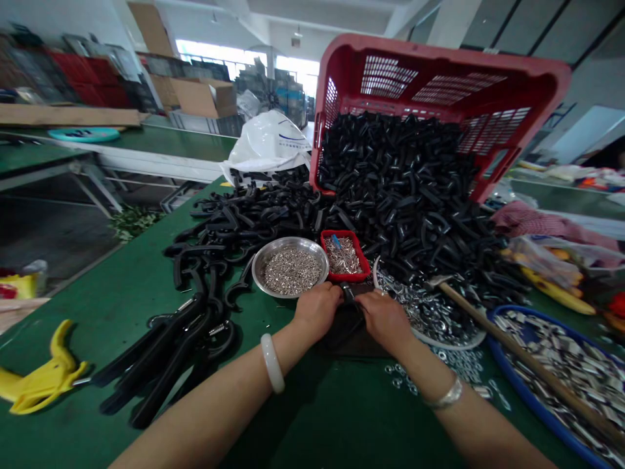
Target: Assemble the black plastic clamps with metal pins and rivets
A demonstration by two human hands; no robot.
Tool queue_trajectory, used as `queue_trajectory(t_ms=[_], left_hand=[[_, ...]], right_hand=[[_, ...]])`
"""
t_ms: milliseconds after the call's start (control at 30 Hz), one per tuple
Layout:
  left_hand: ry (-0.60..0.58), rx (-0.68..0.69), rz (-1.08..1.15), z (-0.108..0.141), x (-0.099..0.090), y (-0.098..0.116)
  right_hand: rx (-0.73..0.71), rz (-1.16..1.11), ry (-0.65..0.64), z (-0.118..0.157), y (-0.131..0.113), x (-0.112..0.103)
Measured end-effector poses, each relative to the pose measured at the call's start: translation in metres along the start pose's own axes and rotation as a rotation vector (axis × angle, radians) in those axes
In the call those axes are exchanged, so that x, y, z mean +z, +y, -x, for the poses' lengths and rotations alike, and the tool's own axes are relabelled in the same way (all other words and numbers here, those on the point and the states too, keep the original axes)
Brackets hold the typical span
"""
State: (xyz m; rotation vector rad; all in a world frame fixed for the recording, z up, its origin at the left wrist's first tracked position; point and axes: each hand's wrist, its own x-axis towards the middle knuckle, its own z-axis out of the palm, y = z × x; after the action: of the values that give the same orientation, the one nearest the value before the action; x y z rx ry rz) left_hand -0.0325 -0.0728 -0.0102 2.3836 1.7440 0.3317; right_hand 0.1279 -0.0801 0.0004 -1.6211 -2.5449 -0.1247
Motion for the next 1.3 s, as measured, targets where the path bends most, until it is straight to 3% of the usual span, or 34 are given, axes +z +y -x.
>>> queue_trajectory(t_ms=[200,333,467,633,867,1133,1300], left_hand=[[-0.011,0.015,0.025,0.001,0.001,-0.004],[-0.009,0.005,0.033,0.003,0.000,-0.006],[0.045,0.040,0.028,0.001,-0.001,0.000],[0.058,0.190,0.065,-0.013,0.002,0.012],[0.016,0.229,0.057,-0.027,0.003,0.016],[0.000,0.297,0.047,-0.029,0.001,0.004],[0.025,0.311,0.052,-0.027,0.004,0.009]], right_hand=[[-0.088,0.205,-0.060,-0.007,-0.021,-0.010],[-0.112,0.194,-0.022,-0.001,-0.019,-0.001],[-0.127,-0.014,0.140,0.018,0.000,0.019],[-0.078,-0.300,0.365,0.038,0.017,0.037],[-0.039,-0.401,0.310,0.043,0.020,0.039],[-0.041,-0.421,0.310,0.044,0.021,0.040],[-0.025,-0.454,0.324,0.044,0.020,0.040]])
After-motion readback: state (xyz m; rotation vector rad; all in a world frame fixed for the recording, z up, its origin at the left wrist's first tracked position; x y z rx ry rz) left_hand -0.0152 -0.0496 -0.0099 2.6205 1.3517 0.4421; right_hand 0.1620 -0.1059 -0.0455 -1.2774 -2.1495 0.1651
